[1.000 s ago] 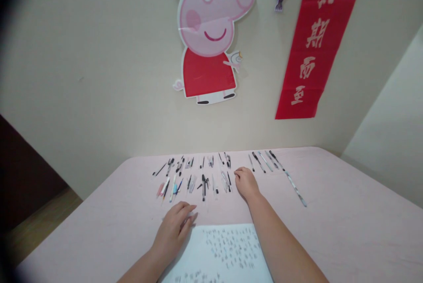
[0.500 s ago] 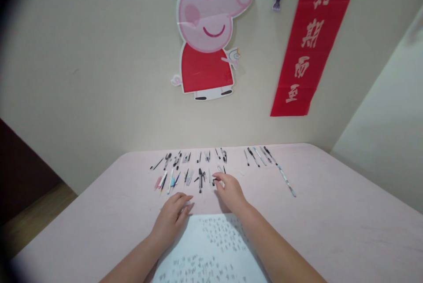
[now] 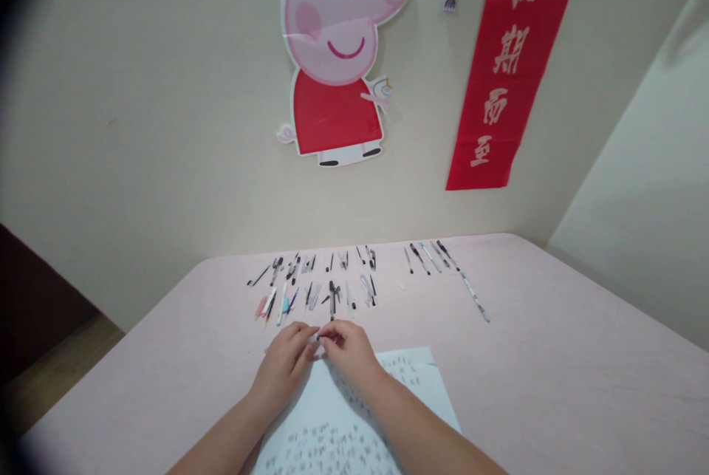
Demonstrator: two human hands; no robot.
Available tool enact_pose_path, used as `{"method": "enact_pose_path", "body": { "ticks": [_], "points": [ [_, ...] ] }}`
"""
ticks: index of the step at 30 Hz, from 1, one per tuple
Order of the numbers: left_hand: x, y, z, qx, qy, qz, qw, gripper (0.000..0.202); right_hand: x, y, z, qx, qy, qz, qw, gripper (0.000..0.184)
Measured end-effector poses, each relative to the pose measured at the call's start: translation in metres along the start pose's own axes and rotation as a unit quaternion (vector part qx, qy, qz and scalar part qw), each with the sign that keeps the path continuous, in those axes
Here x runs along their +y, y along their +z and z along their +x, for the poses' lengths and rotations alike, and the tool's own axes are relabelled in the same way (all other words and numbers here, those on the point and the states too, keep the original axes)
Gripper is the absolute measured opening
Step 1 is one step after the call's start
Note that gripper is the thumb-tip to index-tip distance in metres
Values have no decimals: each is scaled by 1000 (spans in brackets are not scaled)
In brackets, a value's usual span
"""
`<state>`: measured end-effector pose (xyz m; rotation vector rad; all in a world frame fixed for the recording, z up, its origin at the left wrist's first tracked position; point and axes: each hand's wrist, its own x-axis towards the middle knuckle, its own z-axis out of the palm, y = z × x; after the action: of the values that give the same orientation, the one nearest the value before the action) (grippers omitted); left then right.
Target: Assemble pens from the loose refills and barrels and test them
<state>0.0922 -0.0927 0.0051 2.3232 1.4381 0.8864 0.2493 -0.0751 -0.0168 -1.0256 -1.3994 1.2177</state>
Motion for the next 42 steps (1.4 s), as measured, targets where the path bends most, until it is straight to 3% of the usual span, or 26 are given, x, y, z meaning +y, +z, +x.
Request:
{"method": "enact_pose_path", "body": {
  "ticks": [13,26,37,42],
  "points": [
    [0,-1,0,-6,10,29,1000,31,-3,0,-5,0,-69,-110,992,14],
    [-1,0,-1,-2,22,54,998,31,-10,-6,-9,-19,-78,-207,975,11],
    [1,-1,-1,-7,38,56,998,33,-15,-9,-10,-39,-99,-290,951,35],
    [2,-2,-1,-9,27,54,998,33,-21,-10,-12,-49,-103,-267,957,8]
  ]
}}
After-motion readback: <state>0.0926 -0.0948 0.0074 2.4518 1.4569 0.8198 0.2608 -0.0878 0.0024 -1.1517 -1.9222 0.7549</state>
